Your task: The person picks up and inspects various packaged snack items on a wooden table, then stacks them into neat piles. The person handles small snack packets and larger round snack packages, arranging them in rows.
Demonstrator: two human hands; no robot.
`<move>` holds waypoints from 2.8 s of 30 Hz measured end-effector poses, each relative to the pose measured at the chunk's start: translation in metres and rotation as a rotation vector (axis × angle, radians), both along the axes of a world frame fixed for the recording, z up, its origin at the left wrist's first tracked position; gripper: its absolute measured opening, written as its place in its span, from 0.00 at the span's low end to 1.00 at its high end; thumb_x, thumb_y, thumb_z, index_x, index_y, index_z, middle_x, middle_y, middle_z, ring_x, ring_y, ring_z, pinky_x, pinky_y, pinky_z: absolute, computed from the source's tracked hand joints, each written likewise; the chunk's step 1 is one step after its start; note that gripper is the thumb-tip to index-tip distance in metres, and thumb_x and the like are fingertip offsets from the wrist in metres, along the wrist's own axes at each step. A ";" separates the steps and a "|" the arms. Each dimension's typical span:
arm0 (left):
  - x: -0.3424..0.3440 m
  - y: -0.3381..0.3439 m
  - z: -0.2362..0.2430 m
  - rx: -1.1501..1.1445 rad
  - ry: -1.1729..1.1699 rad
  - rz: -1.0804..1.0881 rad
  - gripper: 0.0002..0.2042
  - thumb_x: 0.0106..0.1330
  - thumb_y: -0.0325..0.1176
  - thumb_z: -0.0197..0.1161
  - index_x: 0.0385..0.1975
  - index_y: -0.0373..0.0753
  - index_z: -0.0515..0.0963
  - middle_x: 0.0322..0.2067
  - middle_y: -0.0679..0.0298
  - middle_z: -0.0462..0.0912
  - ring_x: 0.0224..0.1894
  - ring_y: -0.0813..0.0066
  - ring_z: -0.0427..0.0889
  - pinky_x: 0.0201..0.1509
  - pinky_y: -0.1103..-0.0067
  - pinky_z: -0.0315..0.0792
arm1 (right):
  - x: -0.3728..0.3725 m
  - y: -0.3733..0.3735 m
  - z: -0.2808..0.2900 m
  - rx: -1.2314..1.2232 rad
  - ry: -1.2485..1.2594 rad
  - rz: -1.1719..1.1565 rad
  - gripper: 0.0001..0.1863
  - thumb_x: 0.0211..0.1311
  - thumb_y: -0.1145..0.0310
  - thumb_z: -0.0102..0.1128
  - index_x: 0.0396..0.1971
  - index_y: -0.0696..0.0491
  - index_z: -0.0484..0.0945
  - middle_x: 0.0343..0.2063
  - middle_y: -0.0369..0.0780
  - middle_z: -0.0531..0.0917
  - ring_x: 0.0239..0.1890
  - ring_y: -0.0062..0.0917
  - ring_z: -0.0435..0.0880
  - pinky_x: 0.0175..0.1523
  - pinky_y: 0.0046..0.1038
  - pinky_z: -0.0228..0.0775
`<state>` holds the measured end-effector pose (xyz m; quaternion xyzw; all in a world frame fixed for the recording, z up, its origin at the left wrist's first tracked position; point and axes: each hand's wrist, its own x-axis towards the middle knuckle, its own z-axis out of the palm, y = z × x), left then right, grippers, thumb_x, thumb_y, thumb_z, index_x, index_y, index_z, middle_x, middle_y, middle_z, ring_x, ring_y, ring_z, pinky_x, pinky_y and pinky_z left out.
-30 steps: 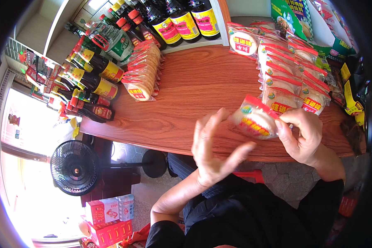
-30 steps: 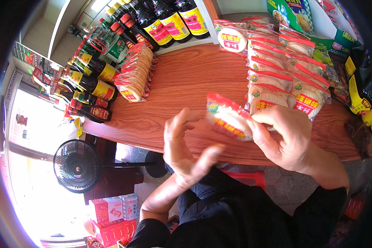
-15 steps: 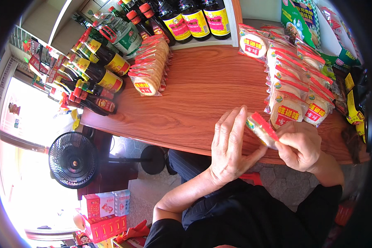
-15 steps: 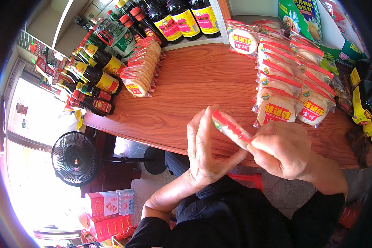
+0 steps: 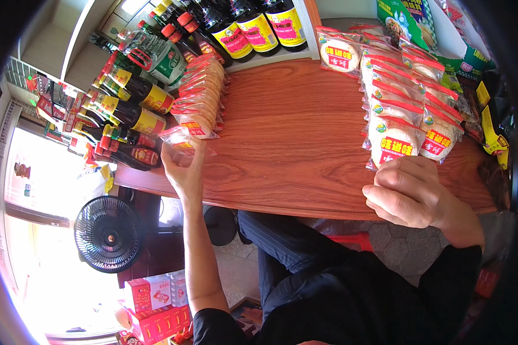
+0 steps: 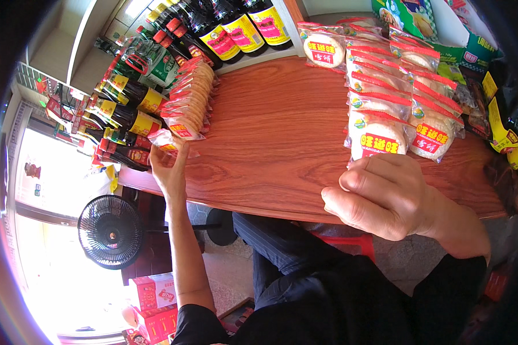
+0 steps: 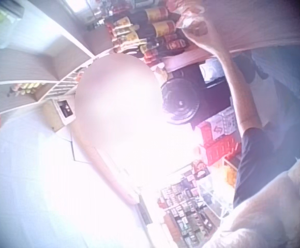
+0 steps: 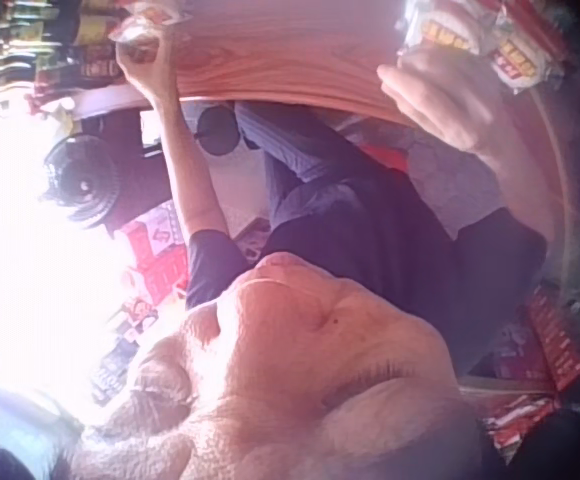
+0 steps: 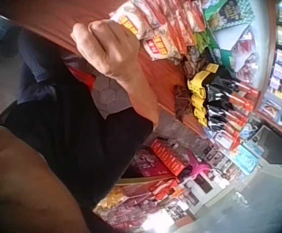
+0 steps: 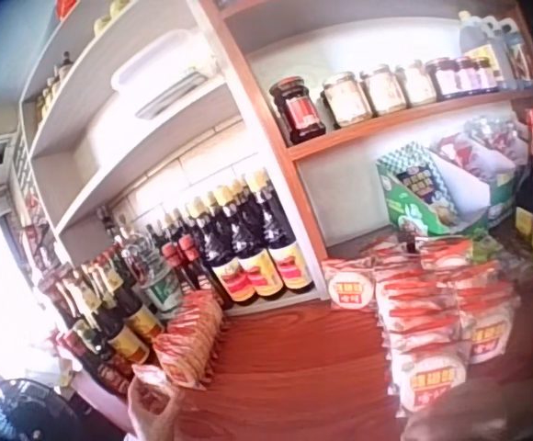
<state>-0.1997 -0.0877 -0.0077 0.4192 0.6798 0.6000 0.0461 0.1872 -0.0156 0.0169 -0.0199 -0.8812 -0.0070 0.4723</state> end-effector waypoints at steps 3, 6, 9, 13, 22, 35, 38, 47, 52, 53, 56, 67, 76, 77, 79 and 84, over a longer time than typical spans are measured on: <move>-0.021 0.013 -0.019 0.015 -0.009 -0.004 0.39 0.56 0.25 0.75 0.64 0.29 0.58 0.53 0.55 0.72 0.53 0.68 0.77 0.52 0.76 0.78 | -0.001 0.001 -0.001 -0.022 -0.031 -0.011 0.13 0.44 0.73 0.72 0.33 0.55 0.82 0.22 0.35 0.77 0.22 0.25 0.80 0.26 0.24 0.75; -0.026 0.025 -0.026 0.072 -0.030 -0.069 0.40 0.54 0.23 0.76 0.63 0.30 0.54 0.58 0.52 0.66 0.58 0.63 0.74 0.54 0.72 0.78 | 0.000 0.002 -0.002 -0.004 -0.058 -0.022 0.14 0.43 0.73 0.72 0.34 0.55 0.83 0.22 0.35 0.77 0.22 0.25 0.80 0.27 0.24 0.75; -0.029 0.034 -0.032 0.048 -0.033 -0.047 0.42 0.54 0.23 0.76 0.63 0.30 0.52 0.59 0.51 0.65 0.59 0.63 0.72 0.56 0.70 0.77 | 0.002 0.002 -0.001 0.030 -0.095 -0.018 0.14 0.43 0.74 0.71 0.34 0.55 0.83 0.22 0.36 0.77 0.23 0.24 0.80 0.26 0.24 0.74; -0.026 0.038 -0.034 0.046 -0.028 -0.092 0.43 0.54 0.23 0.77 0.64 0.30 0.51 0.59 0.50 0.65 0.60 0.62 0.71 0.57 0.69 0.76 | 0.002 0.002 -0.001 0.077 -0.140 -0.017 0.14 0.42 0.74 0.71 0.33 0.55 0.83 0.22 0.35 0.76 0.23 0.24 0.80 0.25 0.23 0.73; -0.019 0.033 -0.032 0.023 0.050 -0.083 0.51 0.50 0.23 0.78 0.70 0.28 0.47 0.63 0.49 0.63 0.63 0.62 0.67 0.68 0.70 0.63 | 0.003 0.004 -0.004 0.059 -0.200 -0.060 0.12 0.43 0.73 0.70 0.31 0.54 0.82 0.21 0.34 0.74 0.23 0.22 0.78 0.28 0.23 0.72; 0.007 0.011 -0.028 -0.030 0.346 0.132 0.51 0.51 0.35 0.80 0.71 0.31 0.50 0.66 0.47 0.60 0.70 0.54 0.59 0.73 0.63 0.53 | 0.004 0.004 -0.003 0.052 -0.221 -0.054 0.13 0.44 0.70 0.67 0.33 0.54 0.81 0.21 0.34 0.74 0.24 0.23 0.79 0.28 0.23 0.71; 0.020 0.016 -0.021 0.043 0.522 0.192 0.49 0.52 0.33 0.80 0.70 0.30 0.53 0.66 0.48 0.61 0.68 0.54 0.61 0.72 0.63 0.54 | 0.004 0.004 -0.003 0.067 -0.227 -0.049 0.13 0.44 0.70 0.67 0.33 0.54 0.81 0.20 0.33 0.73 0.23 0.23 0.79 0.28 0.22 0.70; 0.110 0.091 0.018 0.150 0.810 -0.300 0.30 0.51 0.27 0.75 0.57 0.36 0.73 0.59 0.49 0.71 0.60 0.50 0.71 0.64 0.62 0.67 | 0.003 0.005 -0.003 0.083 -0.210 -0.036 0.13 0.43 0.69 0.68 0.32 0.55 0.81 0.21 0.34 0.74 0.22 0.22 0.77 0.27 0.23 0.70; 0.140 0.183 0.034 0.193 1.042 -0.561 0.27 0.51 0.31 0.75 0.53 0.38 0.75 0.57 0.51 0.72 0.59 0.49 0.71 0.63 0.62 0.69 | 0.006 0.004 0.001 0.068 -0.261 -0.040 0.13 0.45 0.68 0.67 0.33 0.55 0.80 0.22 0.34 0.74 0.23 0.22 0.77 0.27 0.23 0.72; 0.142 0.199 0.035 0.209 1.114 -0.573 0.27 0.51 0.33 0.75 0.53 0.38 0.75 0.58 0.51 0.71 0.60 0.50 0.70 0.64 0.62 0.69 | 0.006 0.004 0.004 0.065 -0.270 -0.034 0.13 0.45 0.68 0.66 0.33 0.55 0.80 0.22 0.35 0.74 0.23 0.22 0.77 0.27 0.23 0.72; 0.156 0.228 0.037 0.155 1.096 -0.639 0.28 0.51 0.33 0.74 0.54 0.41 0.75 0.59 0.52 0.72 0.61 0.50 0.71 0.64 0.63 0.70 | 0.007 0.005 0.006 0.076 -0.284 -0.038 0.13 0.45 0.69 0.65 0.33 0.55 0.79 0.22 0.35 0.73 0.24 0.22 0.77 0.27 0.23 0.73; 0.153 0.244 0.037 -0.003 1.130 -0.795 0.18 0.54 0.33 0.71 0.45 0.37 0.78 0.44 0.54 0.80 0.45 0.51 0.81 0.49 0.63 0.77 | 0.008 0.003 0.005 0.066 -0.223 -0.037 0.12 0.44 0.67 0.63 0.30 0.55 0.78 0.21 0.34 0.73 0.24 0.22 0.78 0.26 0.22 0.73; 0.107 0.156 0.054 -0.397 0.169 -0.996 0.16 0.63 0.36 0.70 0.46 0.33 0.81 0.36 0.65 0.85 0.37 0.85 0.80 0.41 0.79 0.76 | 0.009 0.008 0.004 0.042 -0.283 -0.028 0.11 0.51 0.68 0.69 0.33 0.54 0.81 0.21 0.35 0.74 0.23 0.24 0.78 0.27 0.27 0.73; 0.104 0.145 0.053 -0.428 -0.026 -1.042 0.15 0.64 0.36 0.71 0.45 0.35 0.81 0.35 0.68 0.85 0.35 0.85 0.80 0.39 0.81 0.77 | 0.009 0.008 0.002 0.034 -0.285 -0.032 0.10 0.50 0.68 0.68 0.33 0.54 0.80 0.22 0.35 0.75 0.24 0.24 0.79 0.27 0.27 0.73; 0.083 0.132 0.041 -0.569 -0.091 -1.055 0.17 0.66 0.38 0.69 0.49 0.35 0.80 0.39 0.70 0.84 0.38 0.87 0.79 0.42 0.83 0.75 | 0.007 0.010 -0.001 0.023 -0.295 -0.029 0.10 0.49 0.67 0.65 0.31 0.54 0.78 0.24 0.35 0.75 0.25 0.24 0.79 0.27 0.26 0.73; 0.066 0.116 0.024 -0.596 -0.195 -0.957 0.18 0.66 0.41 0.69 0.48 0.36 0.80 0.39 0.70 0.84 0.40 0.86 0.80 0.45 0.83 0.75 | -0.001 0.022 -0.001 -0.116 -0.219 -0.079 0.06 0.54 0.70 0.68 0.30 0.52 0.79 0.20 0.35 0.75 0.23 0.27 0.81 0.26 0.30 0.72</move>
